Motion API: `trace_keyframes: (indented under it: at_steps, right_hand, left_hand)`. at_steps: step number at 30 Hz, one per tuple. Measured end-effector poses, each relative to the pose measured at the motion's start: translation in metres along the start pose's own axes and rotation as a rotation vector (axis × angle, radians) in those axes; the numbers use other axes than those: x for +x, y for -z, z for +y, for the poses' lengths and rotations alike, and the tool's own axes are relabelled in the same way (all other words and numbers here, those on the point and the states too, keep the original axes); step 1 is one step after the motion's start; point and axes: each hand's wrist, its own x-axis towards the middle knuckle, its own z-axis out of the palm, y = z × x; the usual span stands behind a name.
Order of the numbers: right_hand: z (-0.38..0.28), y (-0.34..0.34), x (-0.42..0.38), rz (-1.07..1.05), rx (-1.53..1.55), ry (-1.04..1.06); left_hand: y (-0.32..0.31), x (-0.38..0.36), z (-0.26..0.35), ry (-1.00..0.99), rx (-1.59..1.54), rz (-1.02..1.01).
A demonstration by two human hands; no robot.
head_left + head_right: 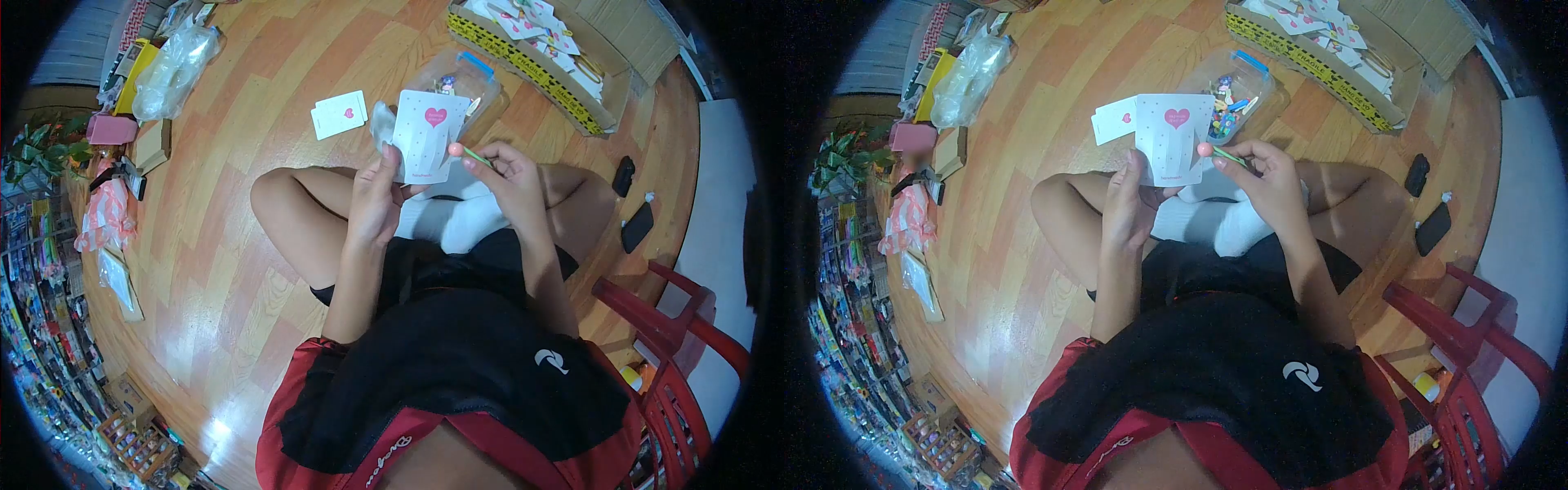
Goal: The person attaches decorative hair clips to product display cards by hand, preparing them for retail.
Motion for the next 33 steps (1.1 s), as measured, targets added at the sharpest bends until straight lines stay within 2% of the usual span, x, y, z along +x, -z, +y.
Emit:
trace_keyframes:
  at_steps: [8, 10, 12, 13, 14, 15, 16, 19, 22, 24, 26, 31, 33]
  right_hand:
    - [0.004, 0.002, -0.001, -0.037, -0.033, -0.033]
    - [0.002, 0.002, -0.002, -0.061, -0.039, -0.045]
    - [0.001, 0.005, -0.003, -0.254, 0.187, -0.186]
    - [0.006, 0.004, -0.004, -0.259, 0.182, -0.185]
    - [0.015, 0.004, -0.004, -0.224, 0.304, -0.142]
    - [0.019, 0.003, -0.004, -0.189, 0.426, -0.099]
    - [0.021, 0.002, -0.003, -0.194, 0.422, -0.100]
    - [0.021, -0.004, -0.003, -0.082, 0.477, -0.084]
    - [0.017, -0.013, -0.004, -0.021, 0.348, -0.135]
    - [0.020, -0.015, -0.005, -0.028, 0.457, -0.106]
    - [0.014, -0.013, -0.008, -0.077, 0.483, -0.118]
    - [0.014, -0.011, -0.008, -0.179, 0.519, -0.178]
    - [0.016, -0.010, -0.008, -0.222, 0.655, -0.227]
  left_hand:
    - [0.002, 0.000, -0.003, 0.010, 0.058, 0.015]
    - [-0.002, 0.001, -0.002, 0.007, -0.026, 0.118]
    - [0.002, 0.004, -0.003, -0.038, -0.022, 0.171]
    - [0.005, 0.005, -0.004, -0.079, -0.012, 0.224]
    - [0.010, 0.006, -0.007, -0.085, -0.017, 0.225]
    - [0.013, 0.007, -0.008, -0.125, 0.060, 0.237]
    - [0.016, 0.007, -0.009, -0.164, 0.136, 0.250]
    - [0.010, 0.002, -0.010, -0.140, 0.182, 0.212]
    - [0.003, -0.003, -0.012, -0.068, 0.105, 0.162]
    - [0.000, -0.005, -0.012, -0.037, 0.064, 0.176]
    - [0.004, -0.005, -0.014, -0.079, 0.203, 0.129]
    - [0.001, -0.007, -0.013, -0.132, 0.235, 0.119]
    - [0.001, -0.007, -0.014, -0.141, 0.239, 0.128]
